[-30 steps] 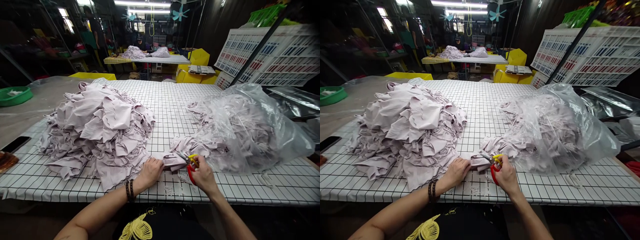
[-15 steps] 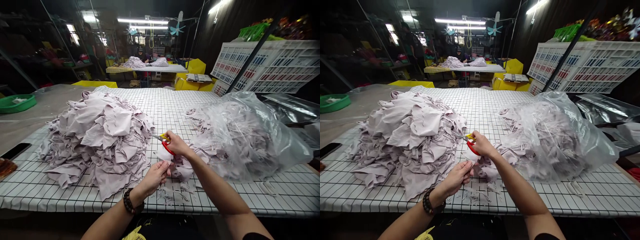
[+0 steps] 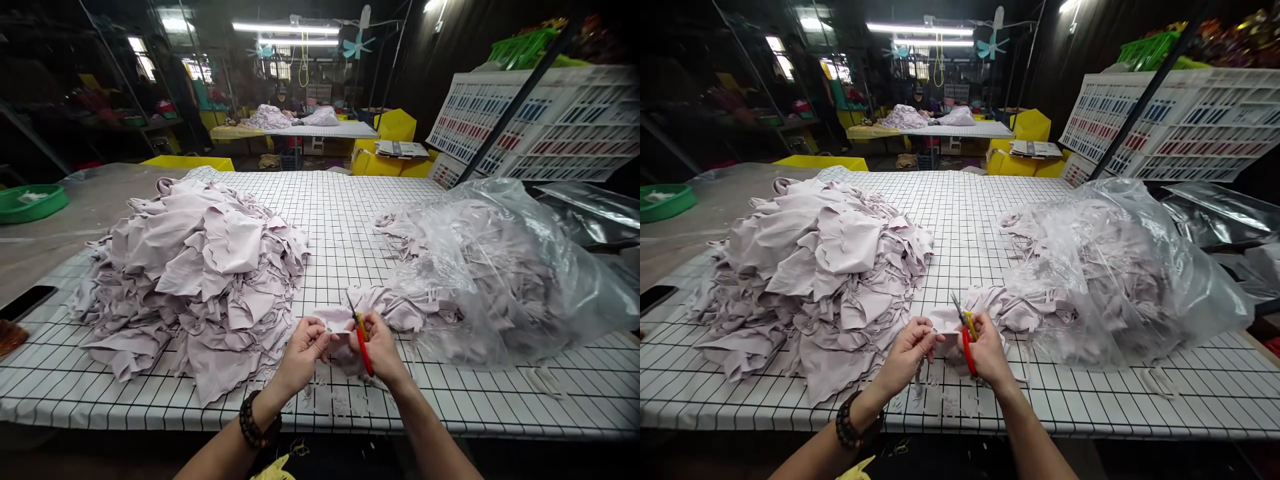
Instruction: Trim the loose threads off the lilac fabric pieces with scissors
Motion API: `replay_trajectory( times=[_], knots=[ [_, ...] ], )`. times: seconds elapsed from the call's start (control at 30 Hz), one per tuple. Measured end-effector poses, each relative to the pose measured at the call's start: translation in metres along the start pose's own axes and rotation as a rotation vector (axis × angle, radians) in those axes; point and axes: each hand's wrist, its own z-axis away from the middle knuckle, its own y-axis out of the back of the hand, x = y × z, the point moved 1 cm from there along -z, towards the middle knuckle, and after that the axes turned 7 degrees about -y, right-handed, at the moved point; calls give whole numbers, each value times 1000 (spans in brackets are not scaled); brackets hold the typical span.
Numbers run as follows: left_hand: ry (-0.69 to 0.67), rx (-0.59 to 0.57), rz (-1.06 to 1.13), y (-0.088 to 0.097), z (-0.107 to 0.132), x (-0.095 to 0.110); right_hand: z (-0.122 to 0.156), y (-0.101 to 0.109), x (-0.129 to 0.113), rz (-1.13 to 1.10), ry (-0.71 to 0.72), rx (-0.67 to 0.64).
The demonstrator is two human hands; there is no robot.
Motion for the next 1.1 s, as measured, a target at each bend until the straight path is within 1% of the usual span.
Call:
replay_trajectory(
  times=[0.07,0.1,0.23,0.33,0.4,0.5,0.57,0.63,0.8,0.97,1.1],
  knots=[
    [-81,43,-51,0,1,4,-4,2,0,-37,8,29],
    [-98,37,-36,-2,1,5,-5,2,1,-53,-2,22],
    [-67,-52,221,-11,-3,0,-8,0,7,-91,-78,-48],
    [-63,-44,340,-15,-9,-7,-2,9,2,-22,-42,4],
    [-71,-28,309,-15,-11,-11,8,19,-9,141,0,45],
    [-88,-20,167,-13,-12,-13,27,31,-27,515,25,54],
    [-111,-10,74,-12,-12,-13,38,32,-37,722,43,54],
    [-135,-5,8,-12,-12,-15,44,28,-42,846,64,65],
    [-192,-32,-62,-14,-11,-19,46,15,-46,938,64,101],
    [-175,-52,-31,-15,-10,-20,47,9,-50,999,58,106],
    [-169,-41,-18,-15,-9,-18,47,8,-51,1024,81,127]
  ],
)
